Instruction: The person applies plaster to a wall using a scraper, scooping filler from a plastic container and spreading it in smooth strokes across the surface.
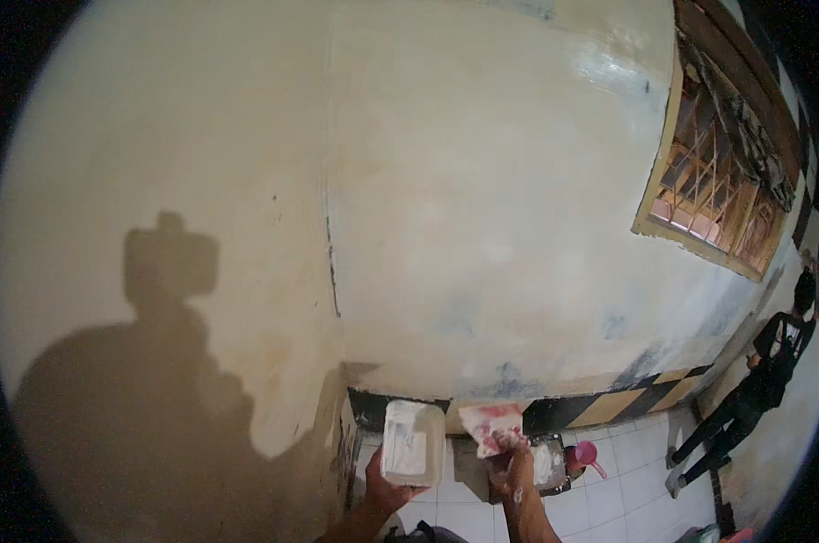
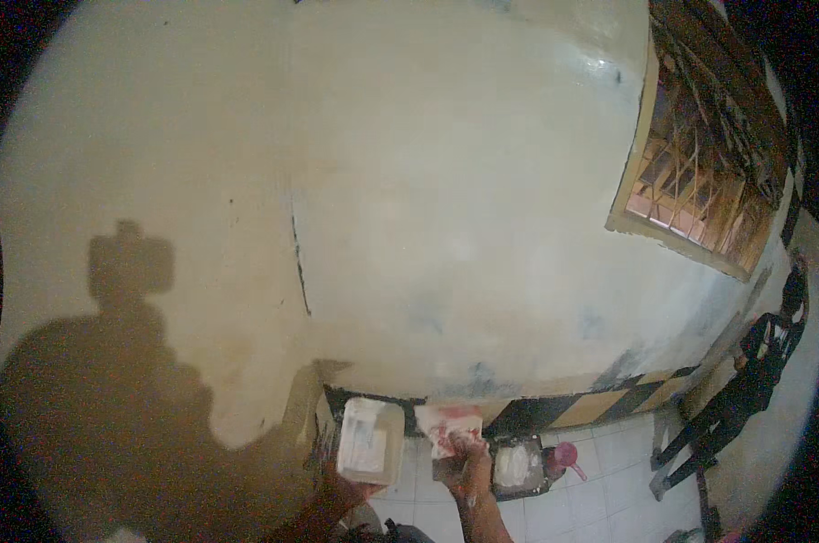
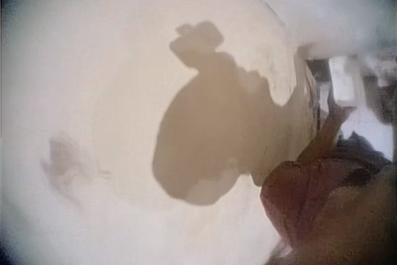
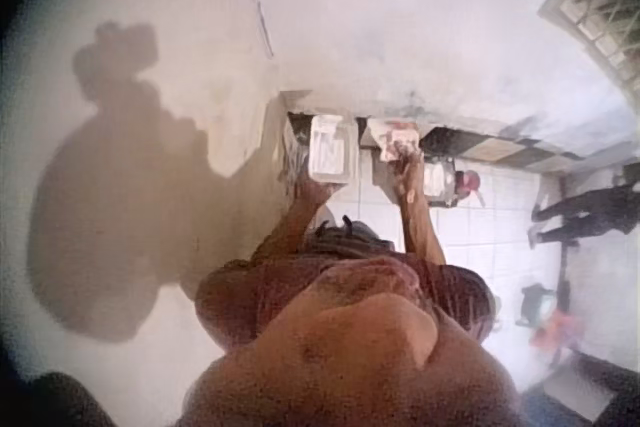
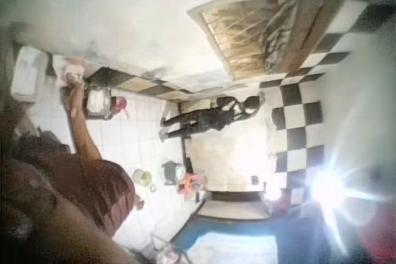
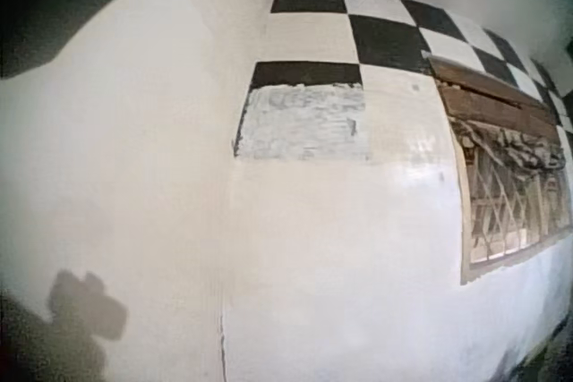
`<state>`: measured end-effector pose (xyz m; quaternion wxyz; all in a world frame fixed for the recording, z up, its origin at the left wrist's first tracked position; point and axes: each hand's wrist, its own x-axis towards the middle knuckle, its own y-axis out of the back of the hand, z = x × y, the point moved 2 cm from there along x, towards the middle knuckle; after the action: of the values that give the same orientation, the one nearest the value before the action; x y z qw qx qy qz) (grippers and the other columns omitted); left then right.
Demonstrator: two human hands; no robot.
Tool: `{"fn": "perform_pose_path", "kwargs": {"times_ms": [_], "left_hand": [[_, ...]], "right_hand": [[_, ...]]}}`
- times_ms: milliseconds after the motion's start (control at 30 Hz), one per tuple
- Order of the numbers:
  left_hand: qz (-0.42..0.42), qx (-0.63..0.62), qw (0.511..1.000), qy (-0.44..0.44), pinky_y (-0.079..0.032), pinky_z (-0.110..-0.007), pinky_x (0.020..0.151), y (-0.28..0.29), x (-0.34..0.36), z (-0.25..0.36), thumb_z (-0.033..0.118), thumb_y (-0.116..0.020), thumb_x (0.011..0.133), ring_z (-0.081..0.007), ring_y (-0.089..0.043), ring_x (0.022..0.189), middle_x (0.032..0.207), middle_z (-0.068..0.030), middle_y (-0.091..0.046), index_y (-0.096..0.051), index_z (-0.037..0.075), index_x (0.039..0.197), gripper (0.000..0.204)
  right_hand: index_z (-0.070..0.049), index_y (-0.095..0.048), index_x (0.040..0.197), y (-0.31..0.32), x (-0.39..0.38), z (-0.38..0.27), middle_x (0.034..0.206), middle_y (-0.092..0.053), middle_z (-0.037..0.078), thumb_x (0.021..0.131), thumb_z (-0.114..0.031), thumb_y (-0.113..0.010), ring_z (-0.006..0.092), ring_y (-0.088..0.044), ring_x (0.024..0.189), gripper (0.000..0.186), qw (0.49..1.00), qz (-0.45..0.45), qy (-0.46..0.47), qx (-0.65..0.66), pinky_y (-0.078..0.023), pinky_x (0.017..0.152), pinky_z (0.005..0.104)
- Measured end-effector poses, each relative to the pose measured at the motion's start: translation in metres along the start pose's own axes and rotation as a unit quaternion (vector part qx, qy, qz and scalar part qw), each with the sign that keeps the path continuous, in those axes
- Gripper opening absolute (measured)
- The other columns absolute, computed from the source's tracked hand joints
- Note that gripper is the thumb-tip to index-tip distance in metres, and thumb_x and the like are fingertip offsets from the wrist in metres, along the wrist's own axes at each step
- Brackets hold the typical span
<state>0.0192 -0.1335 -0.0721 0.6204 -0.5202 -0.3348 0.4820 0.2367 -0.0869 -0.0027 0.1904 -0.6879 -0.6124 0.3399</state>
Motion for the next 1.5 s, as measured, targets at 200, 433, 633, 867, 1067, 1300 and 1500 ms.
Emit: {"fn": "perform_pose_path", "kwargs": {"times_ms": [200, 433, 633, 867, 1067, 1300, 1500], "left_hand": [[0.021, -0.054, 0.998, 0.032, -0.034, -0.06, 0.1, -0.011, 0.006, 0.004, 0.056, -0.042, 0.086, -0.0343, -0.046, 0.123, 0.134, -0.0083, -0.048, -0.045, 0.02, 0.134, 0.06], [0.013, -0.034, 0.999, 0.035, -0.037, -0.056, 0.099, -0.032, 0.004, 0.001, 0.054, -0.044, 0.085, -0.0334, -0.048, 0.121, 0.133, -0.0077, -0.05, -0.046, 0.019, 0.133, 0.06], [-0.016, -0.059, 0.997, 0.038, -0.041, -0.056, 0.096, -0.027, 0.015, 0.003, 0.054, -0.046, 0.085, -0.0339, -0.049, 0.121, 0.133, -0.0095, -0.05, -0.046, 0.016, 0.134, 0.062], [-0.026, -0.042, 0.998, 0.034, -0.047, -0.053, 0.09, -0.027, 0.021, -0.008, 0.057, -0.044, 0.086, -0.0311, -0.055, 0.115, 0.13, -0.0092, -0.053, -0.046, 0.016, 0.134, 0.063], [-0.003, -0.008, 1.0, 0.01, -0.047, -0.053, 0.091, -0.047, 0.035, -0.02, 0.061, -0.043, 0.085, -0.0316, -0.054, 0.116, 0.131, -0.0103, -0.052, -0.042, 0.016, 0.136, 0.068], [0.016, 0.011, 0.999, 0.029, -0.045, -0.05, 0.095, -0.08, 0.047, -0.026, 0.06, -0.038, 0.09, -0.0288, -0.053, 0.116, 0.131, -0.0094, -0.051, -0.041, 0.014, 0.136, 0.066], [0.027, 0.002, 0.999, 0.032, -0.044, -0.05, 0.095, -0.077, 0.048, -0.037, 0.058, -0.037, 0.09, -0.0271, -0.052, 0.117, 0.13, -0.0083, -0.051, -0.041, 0.015, 0.136, 0.064]], "right_hand": [[-0.007, -0.057, 0.109, -0.023, -0.005, -0.024, 0.102, -0.063, 0.005, 0.079, -0.008, -0.061, 0.0187, -0.062, 0.092, 0.03, 0.998, -0.015, 0.052, 0.012, -0.052, 0.076, 0.0305], [-0.011, -0.059, 0.102, -0.007, -0.003, -0.021, 0.093, -0.065, 0.0, 0.079, -0.017, -0.064, 0.0152, -0.063, 0.086, 0.024, 0.998, 0.049, 0.016, 0.035, -0.052, 0.064, 0.0311], [-0.011, -0.059, 0.106, 0.017, 0.005, -0.018, 0.095, -0.061, -0.001, 0.085, -0.021, -0.062, 0.0135, -0.058, 0.086, 0.023, 0.99, 0.13, 0.054, 0.02, -0.047, 0.08, 0.0314], [-0.012, -0.062, 0.104, 0.005, -0.007, -0.032, 0.099, -0.065, 0.0, 0.087, -0.016, -0.059, 0.0138, -0.062, 0.09, 0.018, 0.993, 0.101, 0.065, -0.014, -0.048, 0.07, 0.0269], [-0.002, -0.06, 0.11, -0.011, 0.009, -0.048, 0.099, -0.062, 0.005, 0.083, -0.015, -0.062, 0.0134, -0.058, 0.092, 0.03, 0.994, 0.013, 0.036, -0.107, -0.048, 0.08, 0.0316], [0.005, -0.06, 0.107, -0.047, 0.004, -0.065, 0.094, -0.065, 0.008, 0.083, -0.006, -0.052, 0.0123, -0.059, 0.081, 0.027, 0.895, -0.065, 0.109, -0.427, -0.049, 0.073, 0.0275], [0.005, -0.061, 0.104, -0.055, -0.002, -0.065, 0.091, -0.067, 0.009, 0.082, -0.008, -0.051, 0.0127, -0.059, 0.079, 0.027, 0.837, -0.067, 0.152, -0.521, -0.048, 0.073, 0.0287]]}}
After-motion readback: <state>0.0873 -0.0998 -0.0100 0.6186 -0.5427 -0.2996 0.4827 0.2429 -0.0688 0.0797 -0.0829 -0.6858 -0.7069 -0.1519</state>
